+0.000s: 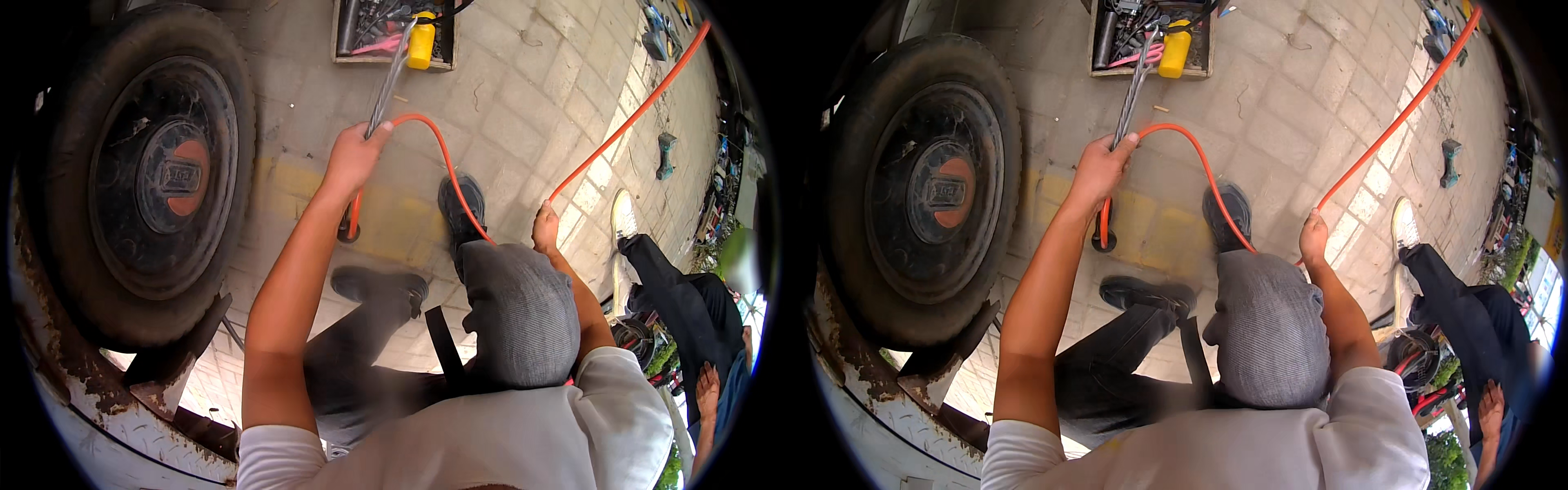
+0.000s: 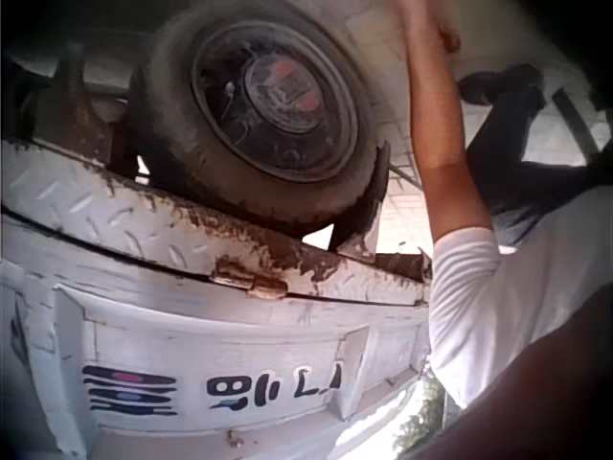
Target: The person works on the wheel area of a white three-wheeled vehicle. They use a metal rod to pry and adjust a metal flap near the tire, then use a screwdriver to manipulate components inside the wheel hub. The person also handles a red hose and various tools from a nearby toolbox.
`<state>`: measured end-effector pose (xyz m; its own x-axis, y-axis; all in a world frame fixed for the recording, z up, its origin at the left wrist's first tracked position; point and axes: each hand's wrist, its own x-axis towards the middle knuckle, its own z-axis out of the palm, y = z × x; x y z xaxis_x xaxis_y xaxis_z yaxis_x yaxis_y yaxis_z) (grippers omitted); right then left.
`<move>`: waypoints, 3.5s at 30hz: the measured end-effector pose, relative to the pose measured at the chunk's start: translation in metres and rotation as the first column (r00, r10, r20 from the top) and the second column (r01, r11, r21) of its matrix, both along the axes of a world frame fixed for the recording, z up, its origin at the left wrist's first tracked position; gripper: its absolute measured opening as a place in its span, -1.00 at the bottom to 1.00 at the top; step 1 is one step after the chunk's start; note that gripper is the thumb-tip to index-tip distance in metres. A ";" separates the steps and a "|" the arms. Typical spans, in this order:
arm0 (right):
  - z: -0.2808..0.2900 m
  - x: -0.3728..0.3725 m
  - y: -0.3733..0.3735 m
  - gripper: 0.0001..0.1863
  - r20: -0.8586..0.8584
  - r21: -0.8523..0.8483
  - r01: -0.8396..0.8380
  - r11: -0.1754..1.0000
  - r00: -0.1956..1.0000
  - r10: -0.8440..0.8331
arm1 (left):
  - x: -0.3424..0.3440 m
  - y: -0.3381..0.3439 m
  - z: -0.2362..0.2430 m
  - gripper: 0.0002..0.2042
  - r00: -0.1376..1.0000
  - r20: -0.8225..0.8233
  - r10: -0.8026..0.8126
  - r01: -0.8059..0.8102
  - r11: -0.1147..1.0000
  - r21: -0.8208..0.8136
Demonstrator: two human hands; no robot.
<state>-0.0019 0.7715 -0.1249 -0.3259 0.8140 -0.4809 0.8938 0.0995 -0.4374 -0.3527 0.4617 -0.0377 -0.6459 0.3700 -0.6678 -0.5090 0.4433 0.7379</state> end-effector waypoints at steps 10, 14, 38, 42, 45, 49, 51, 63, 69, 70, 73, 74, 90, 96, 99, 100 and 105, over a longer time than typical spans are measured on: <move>0.085 -0.014 0.323 -0.25 0.016 0.814 0.249 0.525 0.894 -0.448 | -0.021 0.023 0.048 -0.70 0.632 -0.674 -0.382 0.377 0.912 -0.163; 0.202 -0.103 0.386 -0.40 -0.228 0.818 0.457 0.350 0.816 -0.532 | -0.006 -0.051 0.040 -0.72 0.753 -0.475 -0.456 0.390 0.890 -0.238; -0.084 -0.259 0.004 -0.73 -0.204 0.349 -0.687 0.637 0.607 0.768 | 0.113 -0.108 -0.093 -0.52 0.908 -0.229 -0.350 0.301 0.927 -0.224; -0.049 -0.271 -0.029 -0.74 -0.179 0.432 -0.722 0.540 0.519 0.836 | 0.108 -0.120 -0.095 -0.56 0.974 -0.116 -0.194 0.171 0.967 -0.189; -0.065 -0.279 -0.020 -0.75 -0.193 0.400 -0.774 0.490 0.452 0.871 | 0.111 -0.124 -0.100 -0.56 0.978 -0.083 -0.191 0.172 0.966 -0.193; -0.073 -0.290 -0.009 -0.81 -0.192 0.479 -0.775 0.412 0.366 0.911 | 0.114 -0.125 -0.099 -0.58 0.973 -0.050 -0.227 0.212 0.956 -0.201; -0.068 -0.294 -0.005 -0.82 -0.260 0.460 -0.739 0.493 0.419 0.870 | 0.112 -0.115 -0.101 -0.60 0.970 -0.062 -0.236 0.220 0.956 -0.192; -0.021 -0.327 0.139 -0.76 -0.388 0.464 -0.350 0.813 0.745 0.542 | 0.106 -0.105 -0.078 -0.61 0.999 0.016 -0.047 0.049 0.982 -0.181; -0.078 -0.347 0.156 -0.64 -0.165 0.565 -0.399 0.722 0.803 0.573 | 0.107 -0.112 -0.070 -0.65 0.998 -0.051 -0.039 0.028 0.977 -0.211; -0.081 -0.348 0.152 -0.62 -0.160 0.610 -0.355 0.708 0.820 0.550 | 0.105 -0.113 -0.067 -0.65 0.998 -0.048 -0.037 0.026 0.975 -0.221; -0.052 -0.371 0.128 -0.57 -0.059 0.505 -0.320 0.802 0.914 0.402 | 0.108 -0.119 -0.059 -0.66 1.000 -0.028 -0.008 0.000 0.964 -0.267; -0.052 -0.376 0.125 -0.62 -0.017 0.440 -0.312 0.842 0.935 0.355 | 0.110 -0.119 -0.062 -0.66 1.000 -0.015 0.004 -0.008 0.968 -0.249; -0.027 -0.320 0.057 -0.87 -0.300 0.554 -0.653 0.516 0.421 0.856 | 0.093 -0.116 -0.089 -0.68 0.997 -0.065 -0.037 0.026 0.986 -0.164; 0.037 -0.125 -0.021 -0.81 -0.650 0.014 -1.000 0.002 -0.008 0.760 | 0.092 -0.107 -0.090 -0.70 0.992 -0.007 -0.125 0.123 0.983 -0.139; 0.073 -0.148 0.120 -0.81 0.087 0.159 -0.985 0.065 0.080 0.993 | 0.084 -0.114 -0.083 -0.71 0.982 -0.013 -0.191 0.186 0.966 -0.178; 0.112 -0.182 0.204 -0.77 0.412 0.266 -0.908 0.324 0.411 0.813 | 0.086 -0.116 -0.083 -0.71 0.985 -0.021 -0.169 0.163 0.971 -0.175; 0.211 -0.257 0.412 -0.37 0.409 0.678 -0.538 0.501 0.842 0.350 | 0.072 -0.114 -0.087 -0.69 0.976 -0.079 -0.204 0.191 0.970 -0.152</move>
<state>-0.2593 1.1834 0.0863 -0.7281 0.6740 0.1251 0.6851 0.7092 0.1664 -0.2810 0.3474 -0.1252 -0.6317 0.4019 -0.6629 -0.3324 0.6321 0.7000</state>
